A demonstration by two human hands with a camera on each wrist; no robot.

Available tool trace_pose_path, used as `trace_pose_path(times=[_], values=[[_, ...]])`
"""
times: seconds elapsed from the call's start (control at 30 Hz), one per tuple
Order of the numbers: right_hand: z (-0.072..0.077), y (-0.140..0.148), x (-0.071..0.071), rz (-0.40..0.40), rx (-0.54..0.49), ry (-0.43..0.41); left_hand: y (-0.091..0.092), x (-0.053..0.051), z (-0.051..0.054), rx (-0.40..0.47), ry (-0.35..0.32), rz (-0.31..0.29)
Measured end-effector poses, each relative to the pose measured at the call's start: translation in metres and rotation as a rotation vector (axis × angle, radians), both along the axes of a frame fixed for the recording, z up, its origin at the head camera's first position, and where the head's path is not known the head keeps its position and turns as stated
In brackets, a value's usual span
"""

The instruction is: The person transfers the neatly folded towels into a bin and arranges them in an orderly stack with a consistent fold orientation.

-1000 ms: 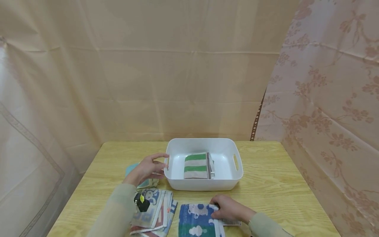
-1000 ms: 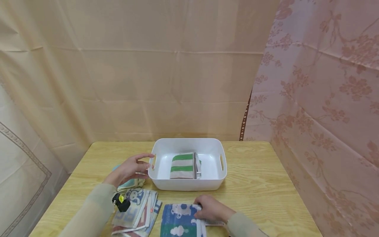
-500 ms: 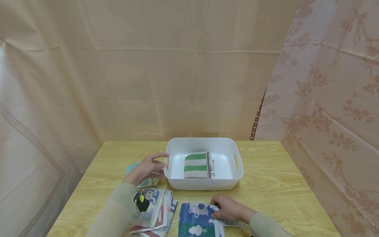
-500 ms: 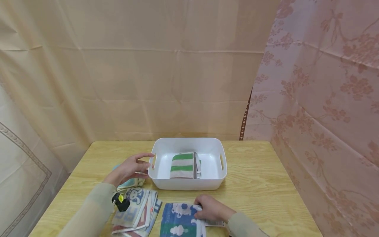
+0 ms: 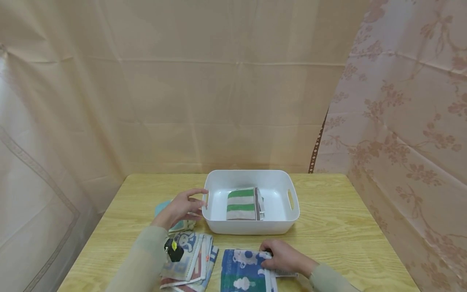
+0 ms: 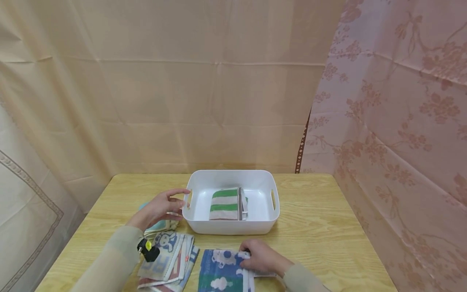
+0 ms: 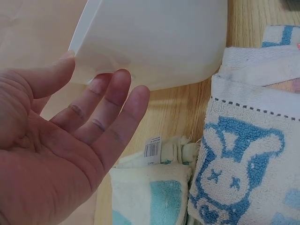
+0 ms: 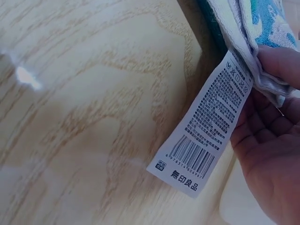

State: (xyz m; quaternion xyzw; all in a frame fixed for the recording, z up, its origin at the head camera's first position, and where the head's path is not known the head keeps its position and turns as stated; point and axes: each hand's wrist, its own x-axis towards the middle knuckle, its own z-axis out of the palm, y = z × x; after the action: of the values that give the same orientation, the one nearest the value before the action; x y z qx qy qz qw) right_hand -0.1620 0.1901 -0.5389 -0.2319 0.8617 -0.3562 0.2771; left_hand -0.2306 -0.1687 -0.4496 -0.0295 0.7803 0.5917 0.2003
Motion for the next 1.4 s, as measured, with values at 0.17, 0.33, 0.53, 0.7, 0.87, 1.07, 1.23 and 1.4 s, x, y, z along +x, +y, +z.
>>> trace_pose_path(times=[0.17,0.33,0.53,0.7,0.87,1.07,1.23,1.4], values=[[0.026,-0.006,0.010,-0.067,-0.001,-0.002,0.000,0.001,-0.001,-0.033,0.016,-0.004],[0.033,-0.004,0.011,-0.073,-0.012,0.091,0.002,0.002,-0.002,-0.063,0.036,0.006],[0.035,0.004,0.009,-0.058,-0.052,0.200,0.001,0.008,-0.002,-0.060,0.068,-0.010],[0.040,0.010,0.008,-0.063,-0.070,0.251,-0.002,0.014,-0.001,-0.041,0.095,-0.019],[0.041,0.014,0.007,-0.067,-0.079,0.281,-0.005,0.022,0.002,-0.069,0.114,-0.041],[0.047,0.014,0.008,-0.076,-0.078,0.285,-0.009,0.033,0.002,-0.086,0.155,-0.069],[0.055,0.015,0.010,-0.103,-0.083,0.267,-0.011,0.042,0.003,-0.052,0.192,-0.081],[0.061,0.016,0.012,-0.132,-0.111,0.255,-0.014,0.049,0.002,-0.046,0.223,-0.084]])
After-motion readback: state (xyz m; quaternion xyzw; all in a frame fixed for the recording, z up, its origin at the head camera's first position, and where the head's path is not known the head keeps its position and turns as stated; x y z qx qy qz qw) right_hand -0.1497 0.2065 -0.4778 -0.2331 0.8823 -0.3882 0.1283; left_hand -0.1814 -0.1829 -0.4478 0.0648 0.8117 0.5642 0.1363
